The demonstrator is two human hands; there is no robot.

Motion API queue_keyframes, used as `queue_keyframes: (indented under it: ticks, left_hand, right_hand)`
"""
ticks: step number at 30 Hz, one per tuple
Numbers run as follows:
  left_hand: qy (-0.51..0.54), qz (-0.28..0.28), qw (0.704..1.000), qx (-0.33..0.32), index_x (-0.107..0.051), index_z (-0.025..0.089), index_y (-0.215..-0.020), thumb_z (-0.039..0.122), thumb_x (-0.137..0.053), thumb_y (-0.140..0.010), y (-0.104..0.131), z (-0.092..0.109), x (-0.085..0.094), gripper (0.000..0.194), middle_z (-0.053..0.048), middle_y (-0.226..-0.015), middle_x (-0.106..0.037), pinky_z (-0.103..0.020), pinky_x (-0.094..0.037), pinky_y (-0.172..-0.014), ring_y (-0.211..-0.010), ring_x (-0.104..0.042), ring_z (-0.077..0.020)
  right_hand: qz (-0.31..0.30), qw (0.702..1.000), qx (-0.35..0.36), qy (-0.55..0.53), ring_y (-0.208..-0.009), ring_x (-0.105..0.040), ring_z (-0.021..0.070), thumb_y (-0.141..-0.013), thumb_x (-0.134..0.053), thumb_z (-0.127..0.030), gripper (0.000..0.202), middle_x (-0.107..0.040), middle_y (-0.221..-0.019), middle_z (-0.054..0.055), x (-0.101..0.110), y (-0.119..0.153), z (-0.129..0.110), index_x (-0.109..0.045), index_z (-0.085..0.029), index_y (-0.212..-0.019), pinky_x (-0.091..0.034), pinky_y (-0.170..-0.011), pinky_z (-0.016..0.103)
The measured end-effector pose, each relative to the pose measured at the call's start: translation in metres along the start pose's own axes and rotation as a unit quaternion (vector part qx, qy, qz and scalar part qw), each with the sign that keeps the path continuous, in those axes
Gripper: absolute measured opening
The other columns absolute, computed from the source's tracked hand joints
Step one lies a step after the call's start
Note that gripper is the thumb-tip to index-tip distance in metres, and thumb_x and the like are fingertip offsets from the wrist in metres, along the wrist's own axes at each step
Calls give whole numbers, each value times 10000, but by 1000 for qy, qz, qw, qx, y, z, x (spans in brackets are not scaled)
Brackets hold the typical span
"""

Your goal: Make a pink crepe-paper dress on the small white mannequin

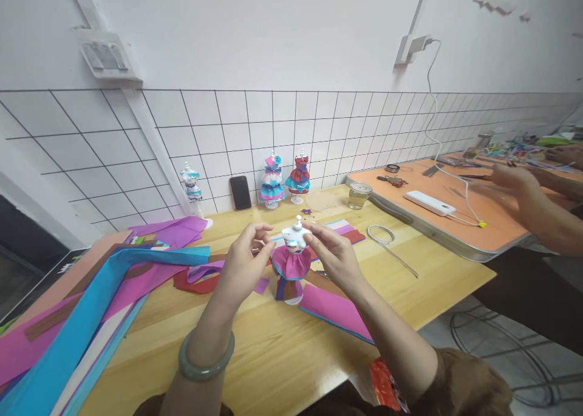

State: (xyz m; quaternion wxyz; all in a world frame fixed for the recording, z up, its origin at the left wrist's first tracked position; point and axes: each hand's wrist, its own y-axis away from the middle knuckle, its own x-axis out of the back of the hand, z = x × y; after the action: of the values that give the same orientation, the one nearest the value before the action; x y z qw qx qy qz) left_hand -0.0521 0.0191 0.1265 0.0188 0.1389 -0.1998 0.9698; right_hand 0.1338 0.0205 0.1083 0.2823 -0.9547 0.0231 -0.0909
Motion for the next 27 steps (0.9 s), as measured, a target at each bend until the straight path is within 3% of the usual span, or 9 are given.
queue_keyframes:
  ticks: [8,15,21,24,27]
  left_hand:
    - [34,-16,999,29,-617,182,-1041,321,-603,-791,0,-2,5,287,-57,-851,-693,-306,-512,-742,-818,-661,-185]
    - [61,-35,997,33,-580,167,-1154,401,-501,-861,1,0,7,383,-79,-872,-716,-330,-521,-775,-824,-680,-195]
    - [72,-49,995,43,-554,150,-1179,376,-493,-872,1,2,7,386,-84,-890,-708,-312,-519,-775,-819,-671,-180]
    - [83,-41,995,47,-534,140,-1200,374,-503,-868,1,6,9,408,-84,-872,-708,-310,-521,-771,-798,-671,-177]
    - [83,-41,994,53,-504,143,-1241,397,-493,-875,6,15,10,446,-79,-852,-712,-313,-520,-784,-809,-672,-185]
  right_hand:
    - [11,1000,-1,0,-1091,-584,211,-888,-528,-394,279,-665,-1133,49,-3,1,-2,-681,-261,-1080,-444,-961,383]
    - [2,997,-71,-39,-1183,-530,252,-847,-549,-493,431,-632,-1211,64,-4,4,-5,-614,-262,-1205,-398,-1019,466]
    - [-4,996,-76,-49,-1210,-508,237,-869,-525,-471,408,-593,-1268,63,-4,6,-3,-614,-251,-1202,-389,-1037,429]
    - [26,999,-24,9,-1208,-500,238,-892,-511,-407,374,-586,-1263,80,0,11,-5,-586,-246,-1221,-412,-1002,437]
    - [123,975,127,132,-1094,-544,244,-838,-617,-285,305,-625,-1122,79,3,20,-14,-609,-272,-1143,-435,-919,439]
